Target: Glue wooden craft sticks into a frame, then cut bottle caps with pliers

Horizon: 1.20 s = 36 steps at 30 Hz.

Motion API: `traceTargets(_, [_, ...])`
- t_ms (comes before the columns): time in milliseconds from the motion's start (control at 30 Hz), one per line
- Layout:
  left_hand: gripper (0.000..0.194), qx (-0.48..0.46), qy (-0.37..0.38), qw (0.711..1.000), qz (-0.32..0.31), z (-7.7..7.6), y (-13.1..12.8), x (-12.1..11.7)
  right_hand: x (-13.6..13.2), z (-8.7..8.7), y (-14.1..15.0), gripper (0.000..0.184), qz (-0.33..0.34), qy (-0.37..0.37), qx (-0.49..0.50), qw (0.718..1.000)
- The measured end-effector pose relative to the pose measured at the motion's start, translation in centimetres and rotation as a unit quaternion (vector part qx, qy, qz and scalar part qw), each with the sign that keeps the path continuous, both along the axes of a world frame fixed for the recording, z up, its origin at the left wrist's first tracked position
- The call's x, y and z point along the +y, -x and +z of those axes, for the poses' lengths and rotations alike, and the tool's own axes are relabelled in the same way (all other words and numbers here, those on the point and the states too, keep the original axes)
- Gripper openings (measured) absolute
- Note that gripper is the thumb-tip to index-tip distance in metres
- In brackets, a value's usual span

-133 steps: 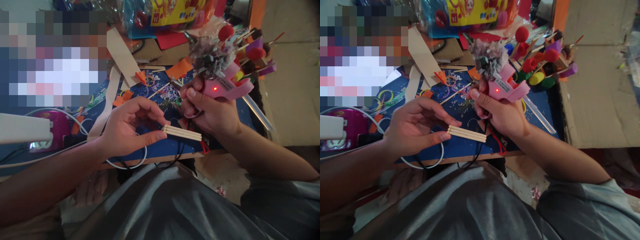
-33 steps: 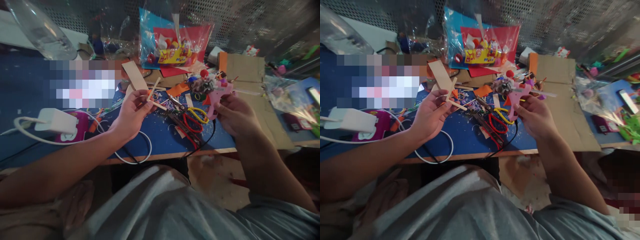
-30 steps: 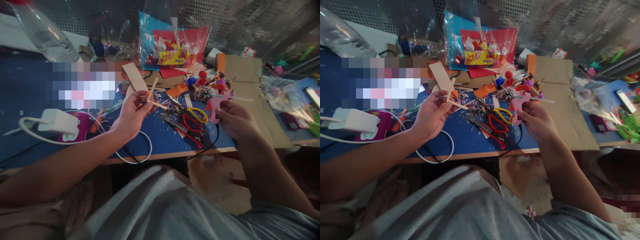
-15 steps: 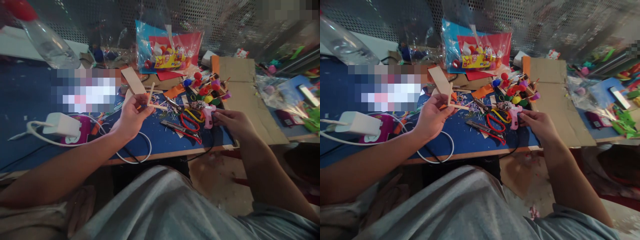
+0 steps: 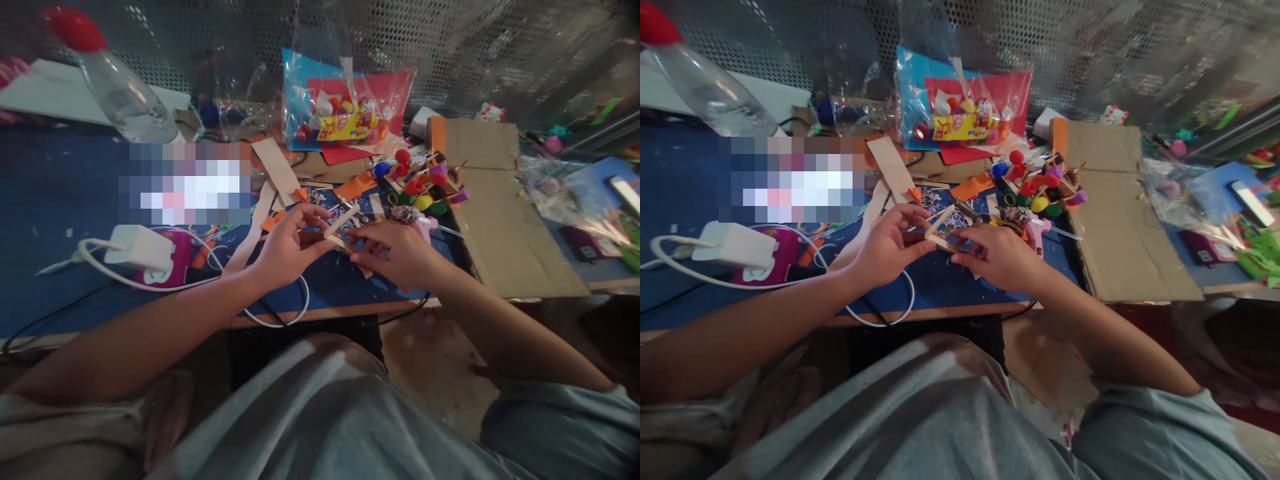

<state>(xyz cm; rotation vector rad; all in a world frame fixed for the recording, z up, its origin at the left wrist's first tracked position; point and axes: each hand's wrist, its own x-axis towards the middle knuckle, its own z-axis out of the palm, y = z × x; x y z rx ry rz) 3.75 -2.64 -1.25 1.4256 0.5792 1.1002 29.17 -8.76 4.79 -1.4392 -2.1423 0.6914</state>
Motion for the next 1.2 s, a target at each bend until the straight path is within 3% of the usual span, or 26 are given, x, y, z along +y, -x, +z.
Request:
traceTargets(267, [0.048,0.002,0.001,0.999,0.047,-0.1,0.4,0.4,3.1,0.2,1.9,0.026,0.023,-0.087,-0.077,0.993])
traceTargets(500, [0.075,-0.031,0.066,0.997,0.015,-0.9,0.6,0.8,4.9,-0.8,1.2,0.028,-0.001,-0.111,-0.05,0.993])
traceTargets(700, [0.079,-0.016,0.057,0.996,0.072,-0.9,0.4,0.8,9.0,-1.6,-0.7,0.048,-0.084,0.032,0.088,0.992])
traceTargets(867, [0.068,0.026,0.007,0.991,0.13,-0.6,0.6,0.8,13.7,-2.2,-1.5,0.048,-0.076,0.114,0.174,0.975])
traceTargets(967, [0.061,0.05,0.001,0.989,0.139,-0.5,0.7,0.9,15.9,-2.9,-1.3,0.043,-0.068,0.154,0.172,0.971])
traceTargets(1200, [0.047,0.066,-0.003,0.989,0.129,-0.3,0.8,0.7,18.8,-4.5,-0.4,0.041,-0.078,0.167,0.112,0.977])
